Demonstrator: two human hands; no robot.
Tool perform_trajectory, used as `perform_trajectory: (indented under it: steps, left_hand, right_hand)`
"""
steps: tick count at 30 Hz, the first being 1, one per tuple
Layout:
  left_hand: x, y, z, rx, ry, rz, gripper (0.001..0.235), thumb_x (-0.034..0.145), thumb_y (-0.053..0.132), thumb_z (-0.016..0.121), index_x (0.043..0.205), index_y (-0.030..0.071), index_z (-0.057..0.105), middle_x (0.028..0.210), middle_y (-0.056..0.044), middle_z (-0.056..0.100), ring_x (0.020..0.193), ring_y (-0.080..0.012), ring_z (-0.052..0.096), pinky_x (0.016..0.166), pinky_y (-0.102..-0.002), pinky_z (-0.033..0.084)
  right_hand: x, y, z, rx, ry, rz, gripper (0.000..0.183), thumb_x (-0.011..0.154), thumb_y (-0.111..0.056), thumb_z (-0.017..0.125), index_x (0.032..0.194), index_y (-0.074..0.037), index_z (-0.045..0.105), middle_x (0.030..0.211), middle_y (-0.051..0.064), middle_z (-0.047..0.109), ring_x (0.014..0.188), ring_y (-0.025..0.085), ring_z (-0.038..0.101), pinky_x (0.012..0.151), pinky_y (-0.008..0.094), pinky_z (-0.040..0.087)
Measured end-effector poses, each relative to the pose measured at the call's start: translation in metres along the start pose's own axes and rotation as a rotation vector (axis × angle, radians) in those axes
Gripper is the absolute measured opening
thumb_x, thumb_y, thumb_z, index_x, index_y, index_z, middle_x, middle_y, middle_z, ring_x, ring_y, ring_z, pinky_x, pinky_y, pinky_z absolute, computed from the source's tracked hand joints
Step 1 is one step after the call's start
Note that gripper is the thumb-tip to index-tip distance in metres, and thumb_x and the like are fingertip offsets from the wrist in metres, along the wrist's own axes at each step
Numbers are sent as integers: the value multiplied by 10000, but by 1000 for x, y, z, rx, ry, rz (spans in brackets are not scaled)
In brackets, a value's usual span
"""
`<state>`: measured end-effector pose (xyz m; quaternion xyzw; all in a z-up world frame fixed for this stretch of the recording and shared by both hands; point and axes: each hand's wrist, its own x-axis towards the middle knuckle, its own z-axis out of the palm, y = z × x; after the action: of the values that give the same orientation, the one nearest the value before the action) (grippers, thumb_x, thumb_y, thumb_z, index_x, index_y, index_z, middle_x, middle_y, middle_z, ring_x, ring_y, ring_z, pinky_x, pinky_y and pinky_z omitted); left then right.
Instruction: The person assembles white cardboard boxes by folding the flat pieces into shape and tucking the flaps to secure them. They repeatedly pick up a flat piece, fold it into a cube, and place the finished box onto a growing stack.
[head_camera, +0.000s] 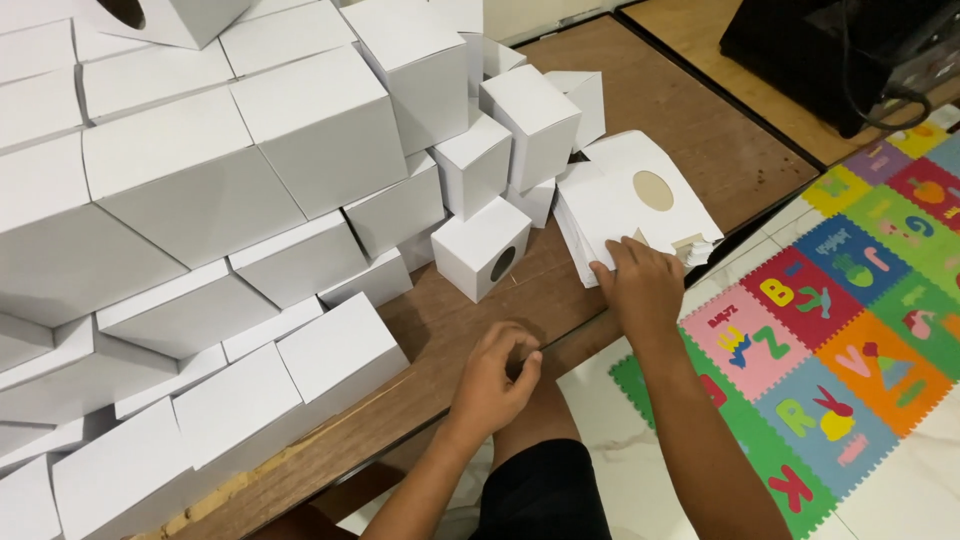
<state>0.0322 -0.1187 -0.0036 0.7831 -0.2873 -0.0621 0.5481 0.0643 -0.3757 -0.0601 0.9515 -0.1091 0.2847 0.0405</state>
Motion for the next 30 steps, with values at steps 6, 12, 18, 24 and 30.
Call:
perform_trajectory:
  steps: [6,12,18,24,30]
  left_hand:
    - [-2,-12,5,-52,1,-52,176,892,164,569,987,26,625,973,-161,637,971,-353,625,824,-506,512]
    - [-4,-7,5,-294,-81,-269,285,925,250,569,1109,32,585,1025,-200,629,1041,-354,611,894,-473,515]
    - [-2,0,16,-972,-321,-397,999,693,678,550,1469,199,144,1450,-207,352,1270,-359,455,904,-496,508]
    - [-16,1,8,-1116,112,-903,217,764,130,596,952,25,608,925,-80,611,900,-216,570,847,-334,451]
    - [-63,-67,9,-1340,88,-461,450,778,114,531,1189,-67,561,1049,-201,646,961,-317,616,850,-416,500]
  right_hand:
    - [-7,19,-10,10,-120,28,277,989,-445,520,1059,-242,695,976,-48,717,983,130,671,1080,389,329]
    - [-24,10,-67,-96,231,-45,225,994,-420,569,883,-257,676,775,-79,677,744,124,674,925,300,449]
    - [-81,-84,-149,430,207,-84,87,884,-146,613,850,-121,690,858,-6,726,757,125,672,836,373,439]
    - [-110,-136,-153,548,132,-234,134,883,-267,590,868,-151,654,930,-36,694,787,145,644,759,304,413]
    - [-108,-132,-142,731,-35,-98,556,886,-465,492,1243,-41,524,1224,113,592,1139,281,565,951,416,427]
